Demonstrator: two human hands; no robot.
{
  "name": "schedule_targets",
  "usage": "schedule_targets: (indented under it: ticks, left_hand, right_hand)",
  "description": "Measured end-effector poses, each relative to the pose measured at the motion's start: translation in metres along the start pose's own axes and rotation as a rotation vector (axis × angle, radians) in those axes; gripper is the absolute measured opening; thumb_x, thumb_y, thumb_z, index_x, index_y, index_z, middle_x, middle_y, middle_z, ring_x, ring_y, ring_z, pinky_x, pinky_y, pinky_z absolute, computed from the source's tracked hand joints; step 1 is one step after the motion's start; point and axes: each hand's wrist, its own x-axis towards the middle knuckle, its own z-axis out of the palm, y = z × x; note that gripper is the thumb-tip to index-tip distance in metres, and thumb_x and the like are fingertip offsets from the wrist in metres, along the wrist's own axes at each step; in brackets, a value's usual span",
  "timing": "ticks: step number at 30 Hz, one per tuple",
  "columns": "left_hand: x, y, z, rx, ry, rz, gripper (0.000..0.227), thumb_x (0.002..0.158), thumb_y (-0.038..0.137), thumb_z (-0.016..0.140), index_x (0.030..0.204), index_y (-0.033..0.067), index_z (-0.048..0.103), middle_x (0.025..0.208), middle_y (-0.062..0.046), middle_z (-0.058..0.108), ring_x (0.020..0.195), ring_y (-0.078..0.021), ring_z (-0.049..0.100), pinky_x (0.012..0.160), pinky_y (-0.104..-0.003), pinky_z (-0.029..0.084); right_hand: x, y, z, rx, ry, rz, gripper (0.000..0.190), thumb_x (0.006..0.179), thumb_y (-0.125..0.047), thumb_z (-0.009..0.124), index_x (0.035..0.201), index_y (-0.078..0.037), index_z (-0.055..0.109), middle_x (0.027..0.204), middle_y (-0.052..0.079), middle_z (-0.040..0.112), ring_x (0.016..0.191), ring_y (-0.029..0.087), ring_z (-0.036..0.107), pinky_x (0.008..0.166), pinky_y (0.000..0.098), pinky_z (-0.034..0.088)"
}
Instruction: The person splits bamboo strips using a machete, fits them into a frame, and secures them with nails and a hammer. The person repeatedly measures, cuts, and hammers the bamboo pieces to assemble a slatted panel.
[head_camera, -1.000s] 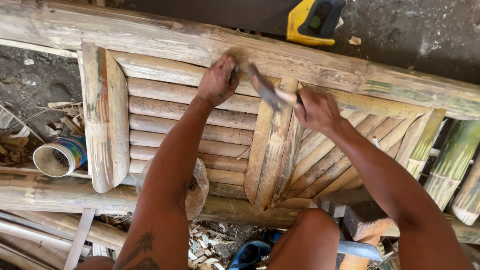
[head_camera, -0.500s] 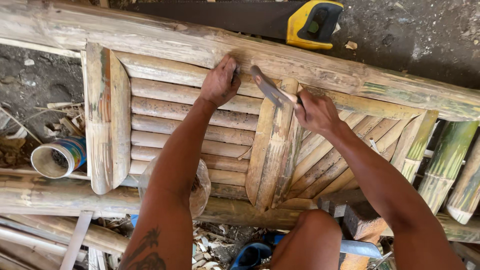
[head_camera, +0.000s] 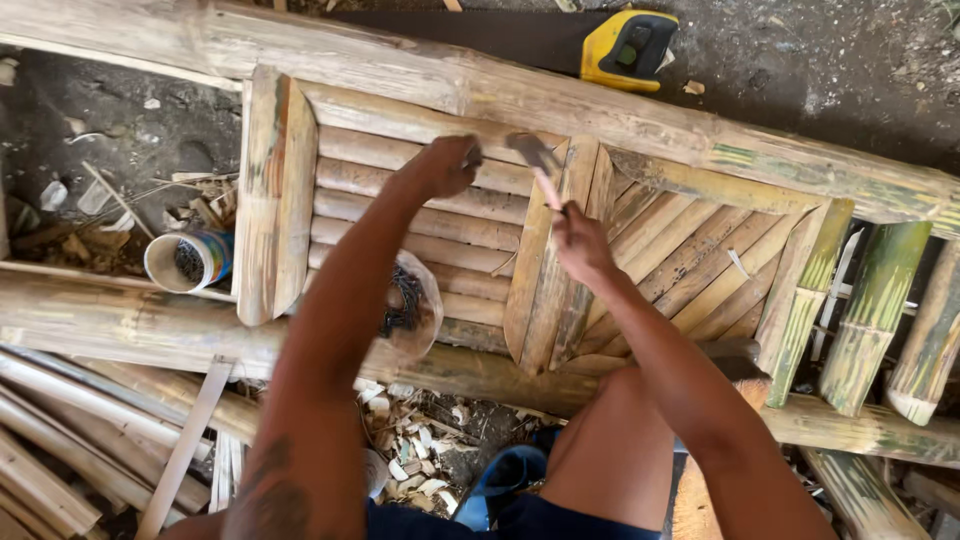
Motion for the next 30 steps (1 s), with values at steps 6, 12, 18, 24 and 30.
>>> schedule_targets:
  ticks: [6, 12, 18, 24, 30]
  left_hand:
    - [-0.184, 0.025, -0.022, 0.134, -0.676, -0.378, 0.026, 0.097, 0.026, 0.062, 0.104, 0.0066, 0.077, 0.096, -0.014, 0.079, 0.085, -0.0282, 0.077, 0.078, -0.044, 0.062]
    - [-0.251, -0.001, 0.049, 0.535, -0.337, -0.381, 0.026, 0.098, 0.016, 0.052, 0.114, 0.0125, 0.072, 0.114, -0.015, 0.072, 0.098, -0.0326, 0.075, 0.080, -0.047, 0.061]
    - [-0.242, -0.023, 0.059, 0.570, -0.455, -0.340, 0.025, 0.100, 0.018, 0.055, 0.110, 0.0137, 0.077, 0.114, -0.013, 0.076, 0.103, -0.0304, 0.074, 0.083, -0.044, 0.062]
    - [-0.247, 0.007, 0.005, 0.358, -0.365, -0.136, 0.026, 0.091, 0.008, 0.062, 0.111, 0.0179, 0.075, 0.108, -0.012, 0.075, 0.098, -0.0326, 0.073, 0.082, -0.045, 0.059]
    - [-0.223, 0.003, -0.059, -0.271, -0.290, -0.080, 0.031, 0.092, 0.007, 0.068, 0.121, 0.0176, 0.065, 0.095, -0.008, 0.076, 0.086, -0.0214, 0.077, 0.079, -0.038, 0.063]
  right_hand:
    - [0.015, -0.046, 0.095, -0.033, -0.062, -0.159, 0.031, 0.110, -0.032, 0.046, 0.108, -0.004, 0.060, 0.068, 0.015, 0.063, 0.049, 0.031, 0.057, 0.046, 0.0472, 0.044]
    - [0.018, -0.052, 0.141, -0.026, 0.014, -0.198, 0.032, 0.106, -0.036, 0.051, 0.108, -0.006, 0.063, 0.087, 0.024, 0.068, 0.077, 0.047, 0.065, 0.067, 0.0572, 0.049]
    - [0.016, -0.051, 0.137, -0.005, 0.099, -0.250, 0.029, 0.105, -0.030, 0.052, 0.108, -0.003, 0.062, 0.093, 0.027, 0.067, 0.084, 0.049, 0.064, 0.071, 0.0569, 0.050]
    - [0.008, -0.065, 0.141, -0.060, 0.094, -0.165, 0.025, 0.106, -0.027, 0.051, 0.105, -0.004, 0.061, 0.084, 0.027, 0.066, 0.077, 0.049, 0.063, 0.068, 0.0579, 0.047]
    - [0.007, -0.073, 0.140, -0.095, 0.122, -0.183, 0.022, 0.108, -0.025, 0.053, 0.105, -0.004, 0.059, 0.082, 0.027, 0.065, 0.075, 0.050, 0.062, 0.065, 0.0580, 0.046]
